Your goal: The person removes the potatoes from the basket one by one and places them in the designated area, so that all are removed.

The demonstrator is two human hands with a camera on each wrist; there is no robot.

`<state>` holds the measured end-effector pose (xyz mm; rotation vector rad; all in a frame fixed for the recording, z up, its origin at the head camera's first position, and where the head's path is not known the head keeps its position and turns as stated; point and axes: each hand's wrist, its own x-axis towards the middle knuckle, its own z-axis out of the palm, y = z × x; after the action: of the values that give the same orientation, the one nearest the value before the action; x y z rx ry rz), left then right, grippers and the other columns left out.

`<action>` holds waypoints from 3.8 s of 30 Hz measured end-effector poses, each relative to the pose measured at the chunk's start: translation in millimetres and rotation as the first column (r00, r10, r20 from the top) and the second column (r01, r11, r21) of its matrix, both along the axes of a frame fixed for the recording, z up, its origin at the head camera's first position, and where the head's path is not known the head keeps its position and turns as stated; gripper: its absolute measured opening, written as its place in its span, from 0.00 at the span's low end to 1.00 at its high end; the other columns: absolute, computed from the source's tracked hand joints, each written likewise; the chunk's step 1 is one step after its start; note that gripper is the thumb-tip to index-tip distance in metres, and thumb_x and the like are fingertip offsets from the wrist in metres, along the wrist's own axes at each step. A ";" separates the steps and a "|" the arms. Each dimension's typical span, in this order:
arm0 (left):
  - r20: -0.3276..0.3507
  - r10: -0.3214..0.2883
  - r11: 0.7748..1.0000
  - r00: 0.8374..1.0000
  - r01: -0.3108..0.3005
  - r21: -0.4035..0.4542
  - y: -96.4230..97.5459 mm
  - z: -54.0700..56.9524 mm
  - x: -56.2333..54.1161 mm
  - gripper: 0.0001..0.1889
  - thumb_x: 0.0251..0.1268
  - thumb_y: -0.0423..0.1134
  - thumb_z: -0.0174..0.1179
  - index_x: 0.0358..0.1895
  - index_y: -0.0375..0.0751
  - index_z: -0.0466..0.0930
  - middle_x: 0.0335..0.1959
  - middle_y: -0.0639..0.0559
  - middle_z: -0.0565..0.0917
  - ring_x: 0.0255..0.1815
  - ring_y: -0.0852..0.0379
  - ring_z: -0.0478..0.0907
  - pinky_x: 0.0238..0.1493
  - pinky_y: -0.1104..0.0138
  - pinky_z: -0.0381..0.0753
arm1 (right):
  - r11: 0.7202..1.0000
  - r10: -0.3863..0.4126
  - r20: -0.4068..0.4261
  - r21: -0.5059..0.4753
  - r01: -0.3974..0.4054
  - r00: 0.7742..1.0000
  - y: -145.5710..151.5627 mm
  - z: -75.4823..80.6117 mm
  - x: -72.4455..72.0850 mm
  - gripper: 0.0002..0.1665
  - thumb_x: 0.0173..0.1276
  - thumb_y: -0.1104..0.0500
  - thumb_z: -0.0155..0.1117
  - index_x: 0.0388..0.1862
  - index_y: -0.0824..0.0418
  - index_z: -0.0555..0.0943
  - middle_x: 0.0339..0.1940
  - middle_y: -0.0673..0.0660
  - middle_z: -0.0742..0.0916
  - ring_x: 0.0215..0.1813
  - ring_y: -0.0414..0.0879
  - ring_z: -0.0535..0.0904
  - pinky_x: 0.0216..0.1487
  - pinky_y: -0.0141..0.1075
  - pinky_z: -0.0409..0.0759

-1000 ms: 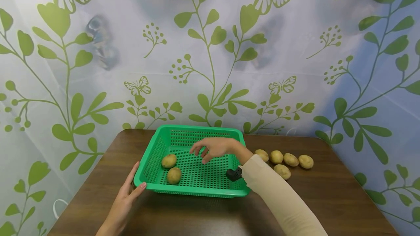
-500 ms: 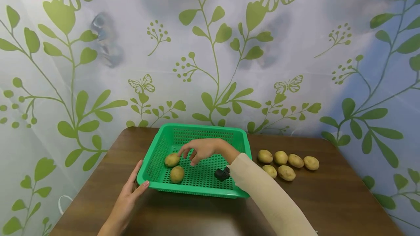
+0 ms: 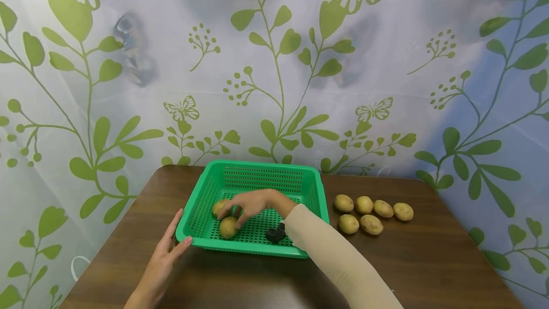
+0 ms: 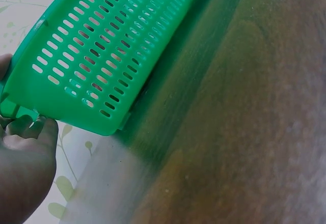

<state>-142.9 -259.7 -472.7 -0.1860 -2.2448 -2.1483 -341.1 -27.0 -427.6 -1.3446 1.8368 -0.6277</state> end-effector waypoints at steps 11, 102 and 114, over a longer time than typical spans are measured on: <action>-0.011 0.002 1.000 1.000 -0.002 0.000 1.2 0.3 0.7 0.39 0.84 0.36 0.51 0.86 0.56 0.41 0.85 0.45 0.41 0.81 0.43 0.39 0.60 0.81 0.63 | 0.998 0.051 0.007 0.028 -0.051 0.999 -3.1 -10.1 2.7 0.29 0.71 0.70 0.69 0.69 0.63 0.74 0.69 0.54 0.75 0.68 0.36 0.68 0.63 0.32 0.74; -0.014 0.013 1.000 1.000 -0.012 0.025 2.8 0.5 1.0 0.39 0.84 0.37 0.51 0.86 0.53 0.39 0.85 0.44 0.39 0.82 0.41 0.37 0.59 0.81 0.63 | 0.941 -0.273 0.183 -0.153 0.302 0.944 135.2 61.4 -7.5 0.27 0.68 0.67 0.73 0.65 0.61 0.78 0.68 0.56 0.75 0.62 0.58 0.77 0.56 0.48 0.81; -0.024 0.011 1.000 1.000 -0.011 0.021 2.3 0.0 2.1 0.39 0.84 0.36 0.51 0.86 0.52 0.39 0.85 0.44 0.40 0.82 0.41 0.37 0.60 0.81 0.63 | 0.929 -0.324 0.179 -0.124 0.348 0.929 158.2 65.2 -5.2 0.27 0.68 0.64 0.74 0.65 0.58 0.79 0.72 0.61 0.72 0.60 0.59 0.78 0.55 0.50 0.80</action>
<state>-140.8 -257.4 -472.7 -0.1971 -2.2051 -2.1509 -346.3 131.2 -362.4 -1.0446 1.9365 -1.0445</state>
